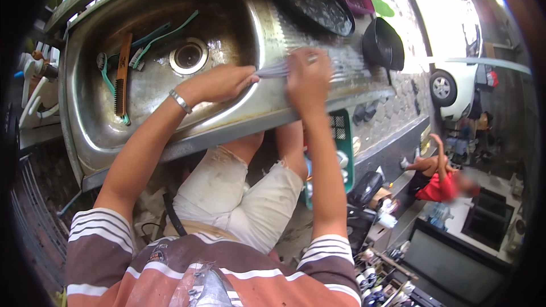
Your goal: Washing a long grey belt or fabric strap in a low outdoor sink.
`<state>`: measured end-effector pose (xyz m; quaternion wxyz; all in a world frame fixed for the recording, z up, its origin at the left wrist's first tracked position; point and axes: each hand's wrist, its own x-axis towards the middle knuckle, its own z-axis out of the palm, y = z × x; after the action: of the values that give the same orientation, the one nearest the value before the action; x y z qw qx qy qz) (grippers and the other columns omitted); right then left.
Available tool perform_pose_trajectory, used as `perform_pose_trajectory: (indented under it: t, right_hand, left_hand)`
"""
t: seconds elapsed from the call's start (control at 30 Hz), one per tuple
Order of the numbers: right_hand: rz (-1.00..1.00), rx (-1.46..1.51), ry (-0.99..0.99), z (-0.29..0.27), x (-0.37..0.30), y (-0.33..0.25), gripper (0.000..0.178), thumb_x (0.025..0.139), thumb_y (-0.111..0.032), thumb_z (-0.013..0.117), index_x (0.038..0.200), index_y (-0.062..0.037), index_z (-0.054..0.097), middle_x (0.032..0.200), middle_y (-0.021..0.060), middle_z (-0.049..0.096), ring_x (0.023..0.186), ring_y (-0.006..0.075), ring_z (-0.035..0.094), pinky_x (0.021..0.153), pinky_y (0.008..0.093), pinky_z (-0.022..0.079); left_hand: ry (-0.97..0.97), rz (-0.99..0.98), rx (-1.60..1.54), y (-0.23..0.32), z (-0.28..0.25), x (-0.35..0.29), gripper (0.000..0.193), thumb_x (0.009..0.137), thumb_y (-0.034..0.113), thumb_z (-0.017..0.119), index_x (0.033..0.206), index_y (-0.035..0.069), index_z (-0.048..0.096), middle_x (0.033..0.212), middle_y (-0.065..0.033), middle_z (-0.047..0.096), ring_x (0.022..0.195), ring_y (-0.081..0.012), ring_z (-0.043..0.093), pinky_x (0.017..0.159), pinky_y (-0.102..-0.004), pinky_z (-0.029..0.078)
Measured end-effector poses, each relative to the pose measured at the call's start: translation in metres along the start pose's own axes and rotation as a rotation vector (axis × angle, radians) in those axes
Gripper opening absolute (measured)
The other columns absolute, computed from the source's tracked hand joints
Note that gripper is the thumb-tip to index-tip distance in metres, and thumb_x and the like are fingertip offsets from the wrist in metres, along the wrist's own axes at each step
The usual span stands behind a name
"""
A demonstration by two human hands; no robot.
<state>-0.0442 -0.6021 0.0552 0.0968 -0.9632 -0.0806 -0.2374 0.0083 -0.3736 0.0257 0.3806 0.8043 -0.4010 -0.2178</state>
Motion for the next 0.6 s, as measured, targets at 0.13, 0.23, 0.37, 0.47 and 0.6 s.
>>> perform_pose_trajectory:
  t: [0.13,0.23,0.37,0.47,0.6]
  right_hand:
    - [0.370,-0.283,0.030,-0.011,0.004,0.125,0.019,0.097,-0.030,0.064,0.113,-0.0210,0.068,0.113,0.0102,0.060,0.107,0.0367,0.058,0.091,0.0524,0.045]
    - [0.434,-0.353,0.174,-0.012,-0.008,0.150,0.018,0.096,-0.032,0.066,0.114,-0.0269,0.067,0.115,0.0081,0.059,0.110,0.0345,0.057,0.091,0.0514,0.045]
    - [0.496,-0.475,0.162,-0.002,-0.010,0.148,0.019,0.093,-0.034,0.069,0.111,-0.0300,0.067,0.114,0.0041,0.059,0.111,0.0300,0.057,0.090,0.0475,0.045]
    - [0.439,-0.439,0.221,-0.003,-0.006,0.144,0.019,0.093,-0.034,0.069,0.111,-0.0280,0.067,0.111,0.0039,0.059,0.108,0.0287,0.057,0.087,0.0467,0.045]
    - [0.468,-0.451,0.201,-0.008,-0.012,0.148,0.019,0.093,-0.035,0.069,0.110,-0.0273,0.067,0.111,0.0042,0.059,0.107,0.0286,0.057,0.087,0.0465,0.045]
  left_hand:
    - [-0.043,-0.021,0.057,0.003,-0.009,-0.002,0.041,0.109,0.041,0.040,0.102,0.003,0.055,0.089,-0.0250,0.064,0.087,-0.0464,0.062,0.079,-0.0547,0.046]
    - [0.011,-0.114,0.262,0.009,-0.013,-0.014,0.034,0.106,0.036,0.049,0.105,0.003,0.054,0.089,-0.0240,0.068,0.085,-0.0460,0.066,0.075,-0.0560,0.050]
    - [0.052,-0.149,0.567,0.036,-0.037,-0.034,0.027,0.105,0.031,0.052,0.105,0.004,0.052,0.085,-0.0208,0.068,0.080,-0.0417,0.067,0.067,-0.0515,0.052]
    - [0.096,0.057,0.949,0.061,-0.080,-0.049,0.018,0.102,0.025,0.057,0.102,0.007,0.053,0.085,-0.0111,0.065,0.085,-0.0304,0.068,0.066,-0.0425,0.055]
    - [-0.026,0.272,1.601,0.120,-0.128,-0.025,0.013,0.097,0.024,0.061,0.097,0.012,0.059,0.083,0.0010,0.059,0.087,-0.0140,0.062,0.065,-0.0301,0.051]
